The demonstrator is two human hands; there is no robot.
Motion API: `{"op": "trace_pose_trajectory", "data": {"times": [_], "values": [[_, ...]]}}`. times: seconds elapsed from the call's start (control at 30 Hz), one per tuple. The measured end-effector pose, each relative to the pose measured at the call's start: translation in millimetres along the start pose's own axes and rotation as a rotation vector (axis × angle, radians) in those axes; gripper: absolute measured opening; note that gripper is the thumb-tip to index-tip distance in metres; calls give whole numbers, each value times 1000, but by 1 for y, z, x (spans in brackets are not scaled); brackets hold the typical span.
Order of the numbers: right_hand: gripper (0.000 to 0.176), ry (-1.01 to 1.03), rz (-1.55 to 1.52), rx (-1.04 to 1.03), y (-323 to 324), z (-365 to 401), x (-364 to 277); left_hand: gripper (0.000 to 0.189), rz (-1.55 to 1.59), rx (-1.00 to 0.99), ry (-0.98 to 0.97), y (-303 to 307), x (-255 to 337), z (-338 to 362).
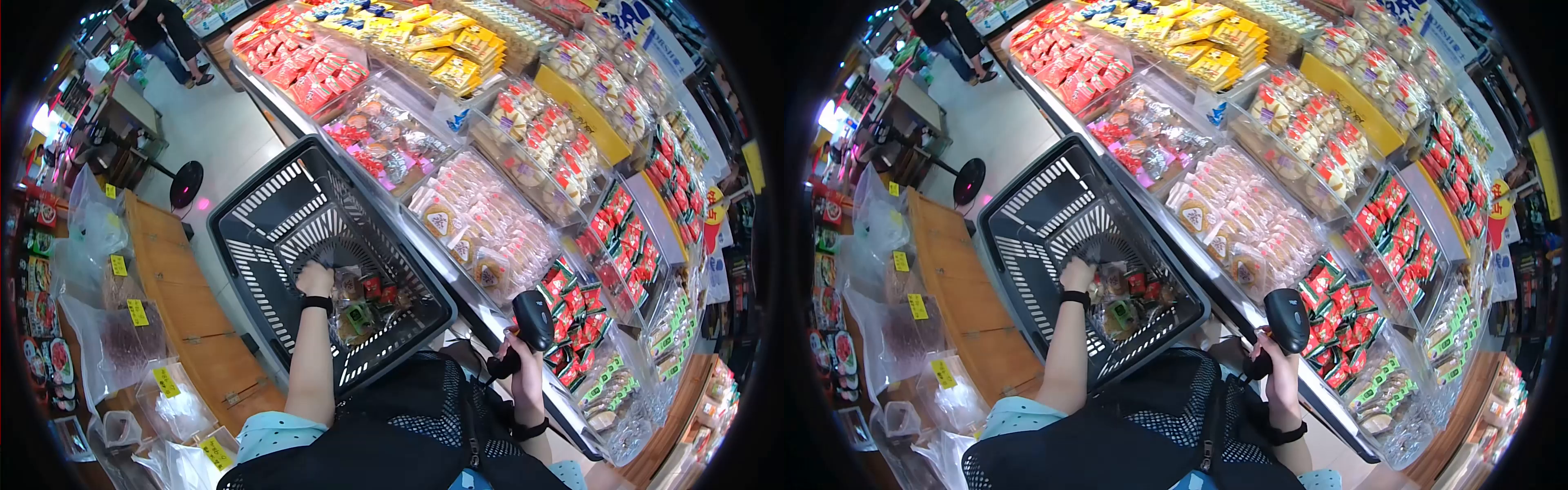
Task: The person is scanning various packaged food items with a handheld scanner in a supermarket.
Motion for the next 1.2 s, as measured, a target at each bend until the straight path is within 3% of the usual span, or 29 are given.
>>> {"op": "trace_pose_trajectory", "data": {"times": [0.03, 0.13, 0.2, 0.23, 0.43, 0.53, 0.57, 0.6, 0.63, 0.7, 0.77, 0.8, 0.83, 0.9, 0.93, 0.97, 1.03, 1.1, 1.17, 1.2], "values": [[17, -5, 3, -7, -1, 0, 1, 65, 68, -160, 29, -23, -16, -6], [16, -33, 27, -17, -3, -1, 5, 77, 46, -186, 121, -80, -36, -9], [16, -30, 34, -7, -4, 0, 6, 83, 145, 111, 169, -84, -39, -3], [16, -33, 37, -9, -4, 0, 7, 83, 146, 109, 174, -81, -38, 0], [17, -32, 54, 14, -2, 1, 11, 70, 317, -77, 4, -53, -26, 4], [17, -33, 62, 18, 0, 0, 11, 47, 923, 20, 54, -4, -18, 34], [17, -41, 57, 20, -2, 0, 11, 46, 1189, -75, -77, -15, -21, 8], [17, -49, 51, 22, -3, 0, 10, 43, 1645, -279, -75, -24, -15, 15], [17, -44, 53, 26, -1, -2, 10, 42, 1783, -500, -233, 4, 4, 34], [18, -71, 32, -42, -3, -6, 13, 47, 1943, -611, -401, 53, 37, 75], [18, -58, 78, -78, -5, -9, 12, 48, 2260, -926, -568, 84, 69, 114], [20, -68, 116, -121, -8, -11, 12, 49, 2335, -1015, -529, 90, 81, 130], [21, -78, 153, -163, -11, -13, 12, 47, 2348, -1102, -588, 102, 98, 149], [31, -68, 221, -219, -23, -11, 7, 43, 2415, -1163, -417, 88, 111, 159], [33, -61, 230, -248, -31, -10, 8, 44, 2332, -1164, -481, 82, 120, 166], [34, -52, 237, -276, -36, -10, 8, 42, 2336, -1235, -412, 71, 125, 170], [38, -93, 243, -452, -41, -15, 16, 43, 2270, -1401, -564, 68, 142, 182], [37, -90, 346, -379, -46, -15, 15, 46, 2206, -1471, -680, 66, 154, 187], [31, -175, 251, -329, -41, -16, 16, 50, 2153, -1373, -475, 63, 163, 189], [31, -159, 250, -318, -39, -17, 12, 55, 2143, -1420, -491, 70, 170, 193]]}}
Point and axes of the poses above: each hand's wrist, its own z-axis away from the middle knuckle, its own y-axis out of the back of the hand, x = y × z, the point moved 5 cm from there along -z, towards the middle knuckle, and after that the axes turned 6 degrees about -x, right-handed, at the moved point
